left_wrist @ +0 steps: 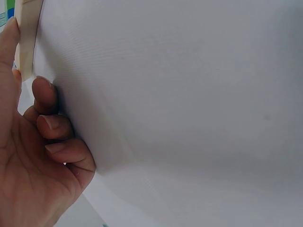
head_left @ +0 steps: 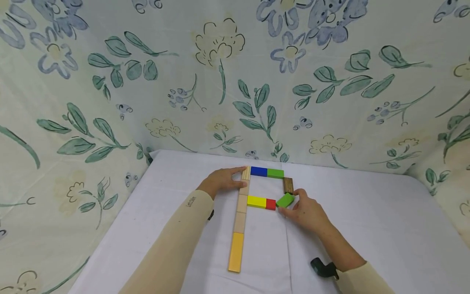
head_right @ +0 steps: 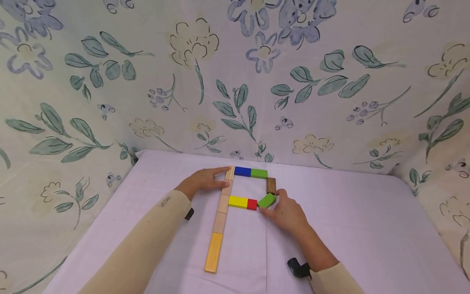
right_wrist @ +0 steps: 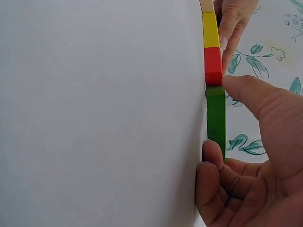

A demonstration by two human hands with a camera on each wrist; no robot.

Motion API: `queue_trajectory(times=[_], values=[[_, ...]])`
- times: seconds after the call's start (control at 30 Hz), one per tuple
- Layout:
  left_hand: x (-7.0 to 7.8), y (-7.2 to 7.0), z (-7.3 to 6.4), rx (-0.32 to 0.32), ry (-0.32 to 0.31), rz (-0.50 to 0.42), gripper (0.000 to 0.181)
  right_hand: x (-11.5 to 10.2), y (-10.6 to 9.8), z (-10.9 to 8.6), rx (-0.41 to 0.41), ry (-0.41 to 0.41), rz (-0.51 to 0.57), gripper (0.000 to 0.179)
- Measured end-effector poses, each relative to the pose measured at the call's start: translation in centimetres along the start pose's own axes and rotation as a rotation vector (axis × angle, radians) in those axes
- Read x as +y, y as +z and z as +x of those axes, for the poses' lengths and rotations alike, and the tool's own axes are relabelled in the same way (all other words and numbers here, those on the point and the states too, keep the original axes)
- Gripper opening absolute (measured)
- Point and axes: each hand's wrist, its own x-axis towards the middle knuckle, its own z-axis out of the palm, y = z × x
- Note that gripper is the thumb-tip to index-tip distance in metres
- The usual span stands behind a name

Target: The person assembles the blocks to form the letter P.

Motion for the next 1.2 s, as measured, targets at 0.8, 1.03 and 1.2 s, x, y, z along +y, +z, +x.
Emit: queue_trajectory(times=[0.8, 1.03, 1.2], values=[[-0.5, 0.2, -0.5, -0.023, 0.055, 0.067, 0.079, 0.5, -0.3, -0.4, -0.062, -0.037, 0.035, 0.09], [-1.0, 0.1, -0.6, -0.017, 0.091, 0.082, 0.082, 0.8, -0.7, -0.8, -0.08, -0.043, 0.089, 0.086], [-1.9, 0.6, -0.8, 0.039, 0.172, 0.049, 0.089, 1.6, -1.4, -1.1, -0.08, -0.059, 0.112, 0.08]])
